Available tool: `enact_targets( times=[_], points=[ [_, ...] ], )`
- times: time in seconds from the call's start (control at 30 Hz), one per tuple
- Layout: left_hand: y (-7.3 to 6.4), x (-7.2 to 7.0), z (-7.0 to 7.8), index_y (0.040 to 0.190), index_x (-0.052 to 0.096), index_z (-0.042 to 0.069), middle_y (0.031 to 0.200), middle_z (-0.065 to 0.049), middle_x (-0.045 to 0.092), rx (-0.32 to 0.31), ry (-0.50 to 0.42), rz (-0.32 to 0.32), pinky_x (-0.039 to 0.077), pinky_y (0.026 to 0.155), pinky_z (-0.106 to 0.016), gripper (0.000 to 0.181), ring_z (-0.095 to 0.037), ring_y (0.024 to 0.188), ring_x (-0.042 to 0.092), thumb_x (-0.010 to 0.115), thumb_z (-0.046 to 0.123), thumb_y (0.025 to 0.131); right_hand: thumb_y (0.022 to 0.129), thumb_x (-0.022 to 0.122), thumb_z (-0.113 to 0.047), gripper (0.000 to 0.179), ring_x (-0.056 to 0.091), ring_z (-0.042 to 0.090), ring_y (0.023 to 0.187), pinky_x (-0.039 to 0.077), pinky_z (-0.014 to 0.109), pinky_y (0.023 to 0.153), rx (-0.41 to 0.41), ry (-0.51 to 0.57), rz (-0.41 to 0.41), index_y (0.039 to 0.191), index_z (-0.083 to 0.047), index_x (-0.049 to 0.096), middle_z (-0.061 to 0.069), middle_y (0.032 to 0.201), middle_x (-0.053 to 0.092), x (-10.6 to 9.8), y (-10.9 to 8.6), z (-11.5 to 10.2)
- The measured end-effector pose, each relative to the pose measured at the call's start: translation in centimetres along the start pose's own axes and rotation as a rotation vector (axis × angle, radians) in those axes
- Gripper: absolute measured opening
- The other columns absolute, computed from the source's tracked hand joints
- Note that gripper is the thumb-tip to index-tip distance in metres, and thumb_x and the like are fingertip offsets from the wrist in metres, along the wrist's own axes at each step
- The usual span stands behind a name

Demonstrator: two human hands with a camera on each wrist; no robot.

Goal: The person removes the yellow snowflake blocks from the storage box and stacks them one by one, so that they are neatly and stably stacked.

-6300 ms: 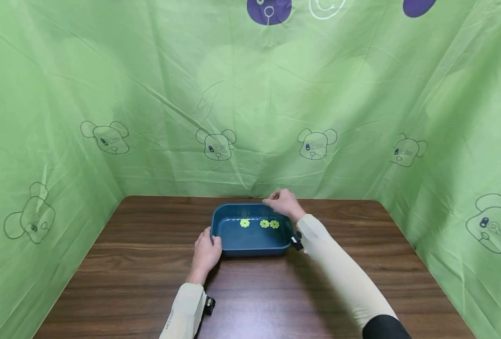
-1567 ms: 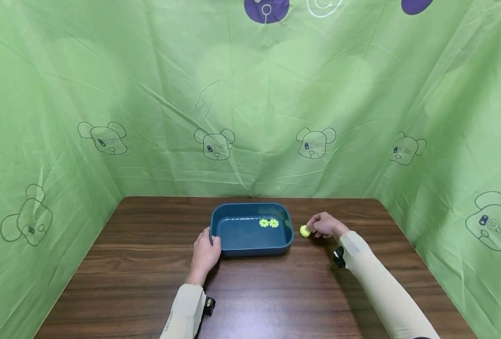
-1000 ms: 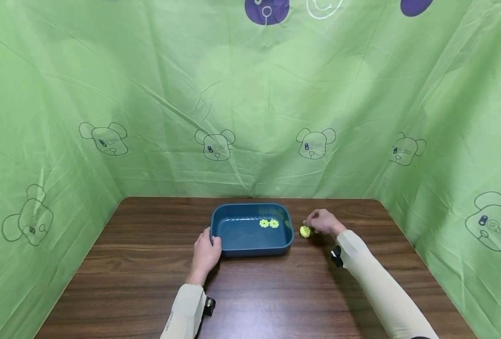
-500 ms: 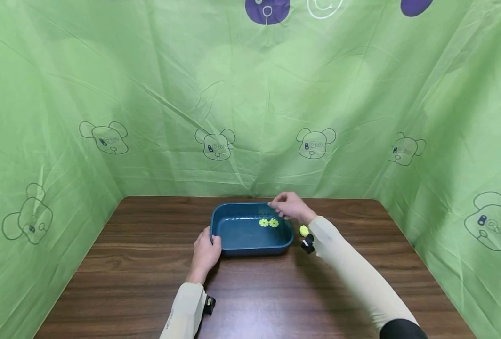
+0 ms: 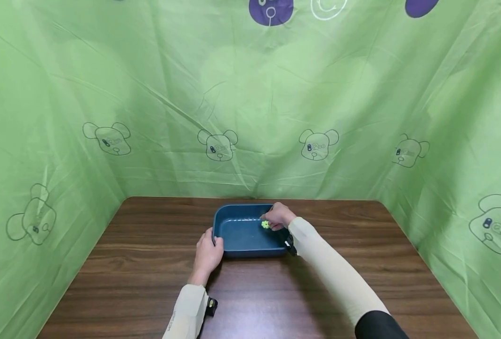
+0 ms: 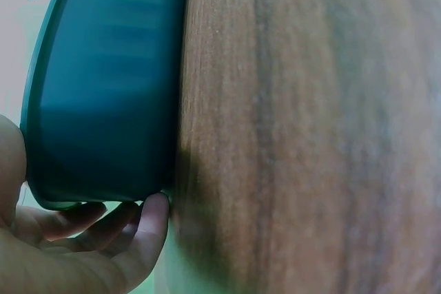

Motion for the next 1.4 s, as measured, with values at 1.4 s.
enact_targets(
  times=[1.4],
  points=[
    [0.0,-0.1,0.1,0.140,0.050,-0.008,0.130,-0.027,0.058,0.000,0.019,-0.003,0.043,0.104,-0.059,0.047,-0.043,0.121,0.056,0.049,0.015,0.099,0.088,0.074,-0.005,0.009,0.061,0.013,0.063,0.055,0.026,0.058,-0.180,-0.064,-0.064,0.083,-0.003,0.067,0.007,0.074,0.068,1.0,-0.4,-0.1]
  ],
)
Point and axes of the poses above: each hand's wrist, its own y-axis towards the middle knuckle, its own x-axis out of the palm, z = x × y, the point moved 5 cm from there along y, towards the middle knuckle
